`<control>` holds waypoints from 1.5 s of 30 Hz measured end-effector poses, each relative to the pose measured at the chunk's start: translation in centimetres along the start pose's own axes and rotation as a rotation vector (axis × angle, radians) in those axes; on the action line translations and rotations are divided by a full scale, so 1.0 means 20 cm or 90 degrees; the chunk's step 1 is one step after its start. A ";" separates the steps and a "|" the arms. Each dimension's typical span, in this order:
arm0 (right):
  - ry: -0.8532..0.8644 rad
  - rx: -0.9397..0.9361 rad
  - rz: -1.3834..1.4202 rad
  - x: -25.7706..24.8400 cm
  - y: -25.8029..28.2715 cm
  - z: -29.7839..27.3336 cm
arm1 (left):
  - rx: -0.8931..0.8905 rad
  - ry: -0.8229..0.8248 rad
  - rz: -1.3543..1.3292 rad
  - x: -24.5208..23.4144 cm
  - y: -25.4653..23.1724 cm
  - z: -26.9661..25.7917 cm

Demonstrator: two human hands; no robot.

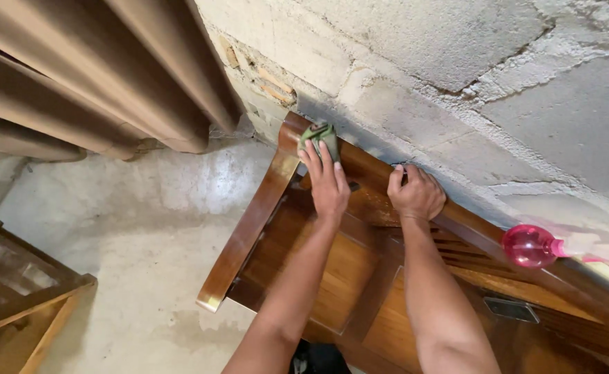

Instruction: The recorder is sanding a wooden bench using sandpaper and a spray bottle.

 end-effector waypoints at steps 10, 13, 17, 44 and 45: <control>0.024 0.022 -0.004 0.03 -0.04 -0.02 | -0.085 0.049 -0.089 0.09 -0.19 -0.21; 0.022 0.023 0.001 0.04 -0.02 0.00 | -0.064 -0.021 -0.013 -0.01 -0.10 -0.06; 0.039 0.036 -0.011 0.04 -0.04 -0.02 | -0.075 -0.073 0.024 -0.14 0.03 0.07; 0.031 0.030 0.007 0.04 -0.04 0.00 | -0.341 -0.245 -0.190 0.05 0.55 -0.15; 0.032 0.033 0.003 0.04 -0.03 0.00 | -0.276 -0.242 -0.111 0.08 0.58 -0.17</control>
Point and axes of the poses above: each hand's wrist, its own z-axis towards the middle knuckle, its own x-axis out of the palm, y = z × x, the point moved 8 cm from there along z, towards the middle knuckle, and after that the axes turned 5 degrees about x, right-handed, at the moved point
